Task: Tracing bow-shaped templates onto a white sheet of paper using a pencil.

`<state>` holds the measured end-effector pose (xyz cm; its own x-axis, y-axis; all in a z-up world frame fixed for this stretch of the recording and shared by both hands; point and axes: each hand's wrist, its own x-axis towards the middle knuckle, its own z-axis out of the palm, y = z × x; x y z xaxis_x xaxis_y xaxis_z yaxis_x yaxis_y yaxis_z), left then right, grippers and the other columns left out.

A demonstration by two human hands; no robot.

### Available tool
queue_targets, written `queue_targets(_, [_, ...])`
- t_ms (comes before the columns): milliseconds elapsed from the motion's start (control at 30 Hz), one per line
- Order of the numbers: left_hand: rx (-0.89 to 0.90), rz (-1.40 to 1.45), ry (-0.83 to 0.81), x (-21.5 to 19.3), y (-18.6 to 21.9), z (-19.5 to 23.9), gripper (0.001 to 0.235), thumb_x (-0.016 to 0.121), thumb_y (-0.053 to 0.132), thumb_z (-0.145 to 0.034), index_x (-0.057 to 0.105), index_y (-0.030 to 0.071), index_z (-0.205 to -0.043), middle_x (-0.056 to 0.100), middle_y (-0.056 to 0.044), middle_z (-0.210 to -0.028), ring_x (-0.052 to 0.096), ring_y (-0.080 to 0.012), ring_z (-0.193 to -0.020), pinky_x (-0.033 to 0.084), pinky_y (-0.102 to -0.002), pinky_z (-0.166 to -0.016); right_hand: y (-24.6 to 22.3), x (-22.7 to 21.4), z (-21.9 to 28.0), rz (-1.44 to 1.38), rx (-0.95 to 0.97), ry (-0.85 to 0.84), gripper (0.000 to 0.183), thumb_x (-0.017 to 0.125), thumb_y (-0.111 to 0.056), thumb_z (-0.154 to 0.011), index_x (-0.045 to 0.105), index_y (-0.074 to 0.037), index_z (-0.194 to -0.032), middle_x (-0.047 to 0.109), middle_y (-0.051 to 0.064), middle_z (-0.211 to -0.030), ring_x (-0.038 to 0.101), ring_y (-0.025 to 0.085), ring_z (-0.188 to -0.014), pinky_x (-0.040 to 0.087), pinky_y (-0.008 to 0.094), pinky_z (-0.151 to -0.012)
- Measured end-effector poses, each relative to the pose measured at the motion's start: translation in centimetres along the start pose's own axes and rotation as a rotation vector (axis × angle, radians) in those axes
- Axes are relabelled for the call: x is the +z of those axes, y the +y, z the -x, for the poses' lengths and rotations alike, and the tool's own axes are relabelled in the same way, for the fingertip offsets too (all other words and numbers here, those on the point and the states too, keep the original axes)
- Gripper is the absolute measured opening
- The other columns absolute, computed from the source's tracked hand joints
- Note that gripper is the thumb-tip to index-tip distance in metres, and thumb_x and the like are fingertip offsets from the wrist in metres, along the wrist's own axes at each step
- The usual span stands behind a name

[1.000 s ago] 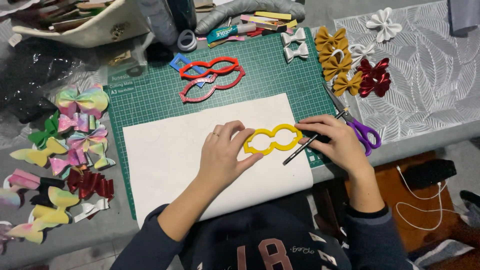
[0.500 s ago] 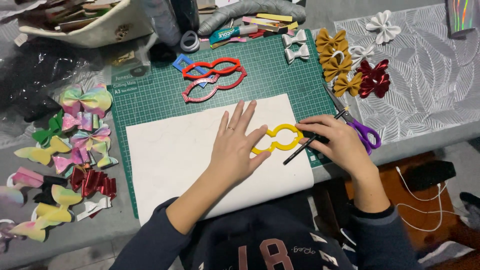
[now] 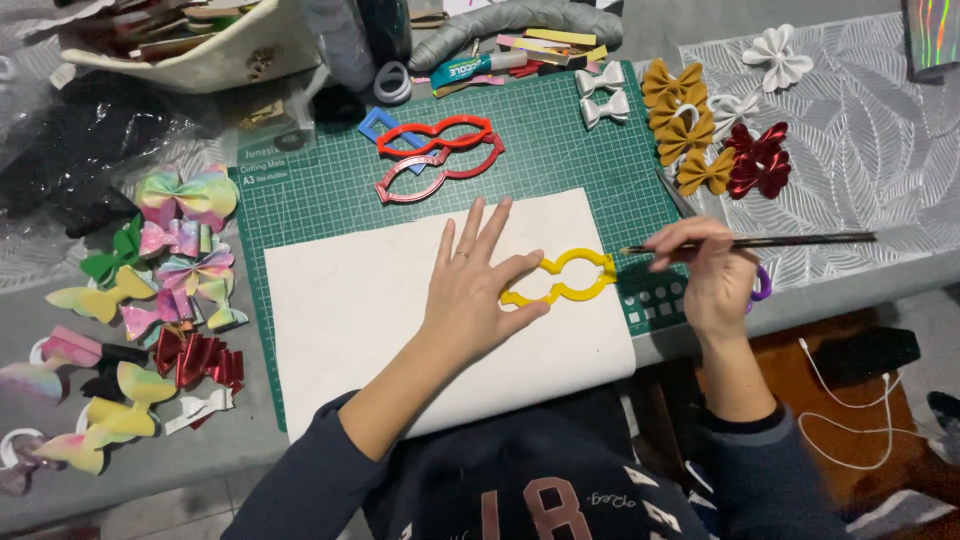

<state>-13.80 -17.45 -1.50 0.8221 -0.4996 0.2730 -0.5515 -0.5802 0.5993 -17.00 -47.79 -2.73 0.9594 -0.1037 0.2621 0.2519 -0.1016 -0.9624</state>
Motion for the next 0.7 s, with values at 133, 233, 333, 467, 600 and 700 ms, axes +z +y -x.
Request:
queue_targets(133, [-0.008, 0.002, 0.013, 0.2, -0.1, 0.1, 0.051, 0.084, 0.05, -0.073, 0.076, 0.027, -0.118, 0.029, -0.02, -0.166, 0.021, -0.0449, -0.155, 0.014, -0.065, -0.122, -1.3, 3.9, -0.2, -0.093, 0.161, -0.109, 0.021, 0.047, -0.017, -0.109, 0.057, 0.001, -0.11, 0.071, 0.016, -0.112, 0.072, 0.019, -0.097, 0.06, 0.03, -0.086])
queue_targets(233, [-0.031, 0.007, 0.021, 0.1, 0.0, 0.0, 0.05, 0.084, 0.051, -0.071, 0.076, 0.028, -0.115, 0.029, -0.02, -0.165, 0.022, -0.0442, -0.154, 0.014, -0.065, -0.122, -1.3, 6.3, 0.1, -0.113, 0.271, -0.195, 0.018, 0.061, -0.001, -0.1, 0.05, 0.001, -0.114, 0.072, 0.017, -0.115, 0.074, 0.02, -0.1, 0.062, 0.031, -0.089])
queue_targets(333, [-0.029, 0.008, 0.031, 0.2, -0.2, 0.0, 0.05, 0.084, 0.049, -0.07, 0.076, 0.027, -0.114, 0.03, -0.02, -0.165, 0.022, -0.0441, -0.154, 0.015, -0.065, -0.122, -0.6, 8.3, 0.7, -0.052, 0.225, -0.203, 0.022, 0.067, 0.004, -0.096, 0.049, 0.0, -0.109, 0.071, 0.016, -0.107, 0.076, 0.021, -0.095, 0.065, 0.031, -0.083])
queue_targets(467, [-0.016, 0.023, 0.058, 0.3, -0.2, 0.2, 0.046, 0.084, 0.041, -0.07, 0.076, 0.027, -0.113, 0.031, -0.019, -0.165, 0.023, -0.044, -0.155, 0.016, -0.066, -0.123, 0.5, 9.6, 1.2, 0.096, 0.013, -0.232, 0.023, 0.067, 0.004, -0.098, 0.046, -0.002, -0.103, 0.066, 0.013, -0.097, 0.074, 0.019, -0.085, 0.065, 0.03, -0.075])
queue_targets(600, [-0.002, 0.027, 0.073, 0.5, -0.5, 0.2, 0.047, 0.083, 0.037, -0.068, 0.077, 0.026, -0.114, 0.031, -0.02, -0.165, 0.024, -0.0444, -0.155, 0.016, -0.066, -0.123, 1.0, 10.0, 1.3, 0.17, -0.107, -0.262, 0.022, 0.066, 0.001, -0.099, 0.045, -0.002, -0.101, 0.066, 0.013, -0.094, 0.073, 0.019, -0.082, 0.063, 0.028, -0.073])
queue_targets(700, [-0.014, 0.033, 0.061, 0.3, -0.4, 0.1, 0.047, 0.083, 0.038, -0.068, 0.077, 0.026, -0.112, 0.031, -0.02, -0.165, 0.024, -0.0439, -0.155, 0.016, -0.066, -0.123, 1.0, 9.8, 1.2, 0.256, -0.135, -0.267, 0.021, 0.069, 0.001, -0.098, 0.048, -0.002, -0.1, 0.067, 0.013, -0.093, 0.073, 0.019, -0.081, 0.061, 0.028, -0.071])
